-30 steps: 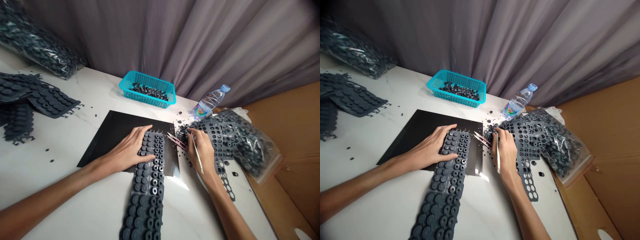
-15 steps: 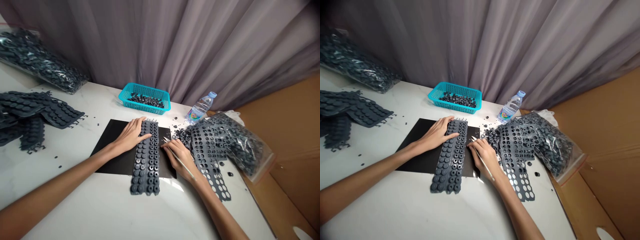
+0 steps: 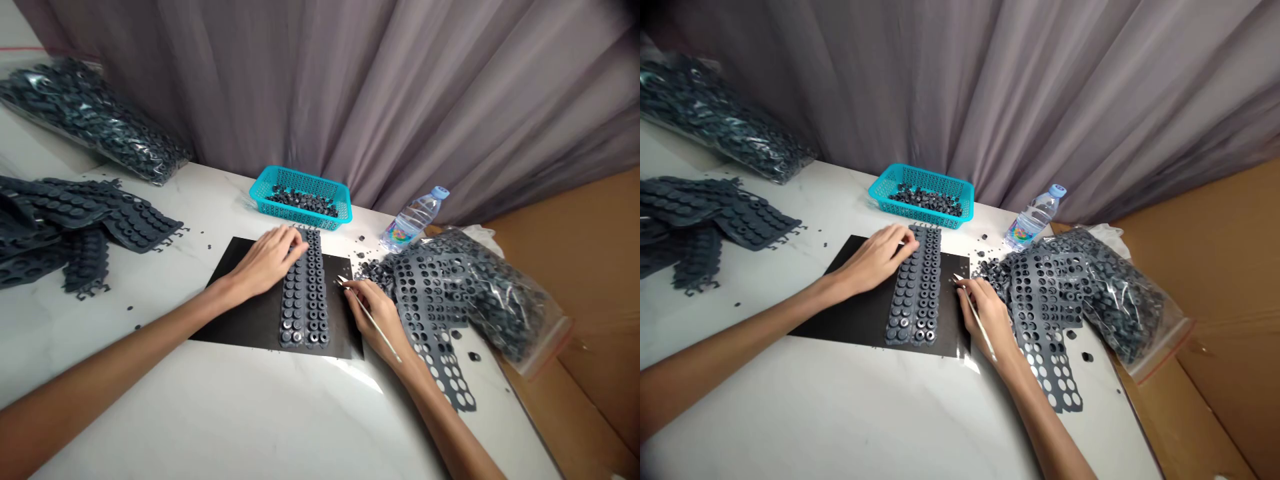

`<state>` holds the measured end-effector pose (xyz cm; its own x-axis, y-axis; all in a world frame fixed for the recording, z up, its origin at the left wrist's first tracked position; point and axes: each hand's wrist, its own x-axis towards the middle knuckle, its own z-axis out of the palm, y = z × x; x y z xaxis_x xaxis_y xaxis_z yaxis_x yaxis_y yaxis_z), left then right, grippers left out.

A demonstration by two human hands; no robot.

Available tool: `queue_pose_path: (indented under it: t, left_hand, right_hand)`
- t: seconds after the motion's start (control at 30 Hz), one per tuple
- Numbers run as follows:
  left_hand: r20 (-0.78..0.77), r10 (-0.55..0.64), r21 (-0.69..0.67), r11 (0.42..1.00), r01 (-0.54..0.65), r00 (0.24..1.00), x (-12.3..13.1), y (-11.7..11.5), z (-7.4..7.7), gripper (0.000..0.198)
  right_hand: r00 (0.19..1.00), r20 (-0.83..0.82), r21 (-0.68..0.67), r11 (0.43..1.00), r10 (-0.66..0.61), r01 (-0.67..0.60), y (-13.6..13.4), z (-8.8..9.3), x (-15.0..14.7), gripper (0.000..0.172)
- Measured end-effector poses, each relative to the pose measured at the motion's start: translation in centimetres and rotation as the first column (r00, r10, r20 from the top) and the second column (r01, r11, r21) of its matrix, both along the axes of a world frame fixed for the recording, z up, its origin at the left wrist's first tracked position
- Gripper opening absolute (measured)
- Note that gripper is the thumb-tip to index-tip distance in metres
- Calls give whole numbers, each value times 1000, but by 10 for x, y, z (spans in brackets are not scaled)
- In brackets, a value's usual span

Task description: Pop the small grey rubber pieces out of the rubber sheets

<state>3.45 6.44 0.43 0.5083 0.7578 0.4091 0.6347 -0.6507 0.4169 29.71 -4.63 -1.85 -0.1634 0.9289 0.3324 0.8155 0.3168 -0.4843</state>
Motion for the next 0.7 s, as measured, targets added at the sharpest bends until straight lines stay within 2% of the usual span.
queue_pose_path:
  t: [0.07,0.17,0.33,0.43,0.5,0.6,0.7]
  left_hand:
    - [-74,-107,-85,991,101,991,-11,-24,1,39]
    - [-137,-167,-178,974,141,977,-24,-46,-7,51]
    - [-123,-203,-178,968,179,971,-29,-41,-23,53]
    - [-122,-216,-176,965,193,969,-27,-35,-27,53]
    - [-116,-208,-155,970,189,971,-26,-36,-25,50]
    - [-53,-181,-122,977,173,982,-28,-45,-14,37]
    - [0,-236,-161,959,233,972,-33,-59,0,28]
  right_hand:
    - [1000,4,8,1000,-28,28,1,-2,0,24]
    - [999,-9,39,998,-43,44,1,-2,-2,24]
    - [998,-66,58,998,-3,7,-6,3,-4,23]
    - [998,-70,69,998,-4,9,-9,3,-6,21]
    - [997,-81,69,998,6,0,-9,0,-8,18]
    - [996,-78,63,997,41,-36,-8,-3,-8,15]
    - [998,-45,65,997,52,-49,-8,-3,-6,14]
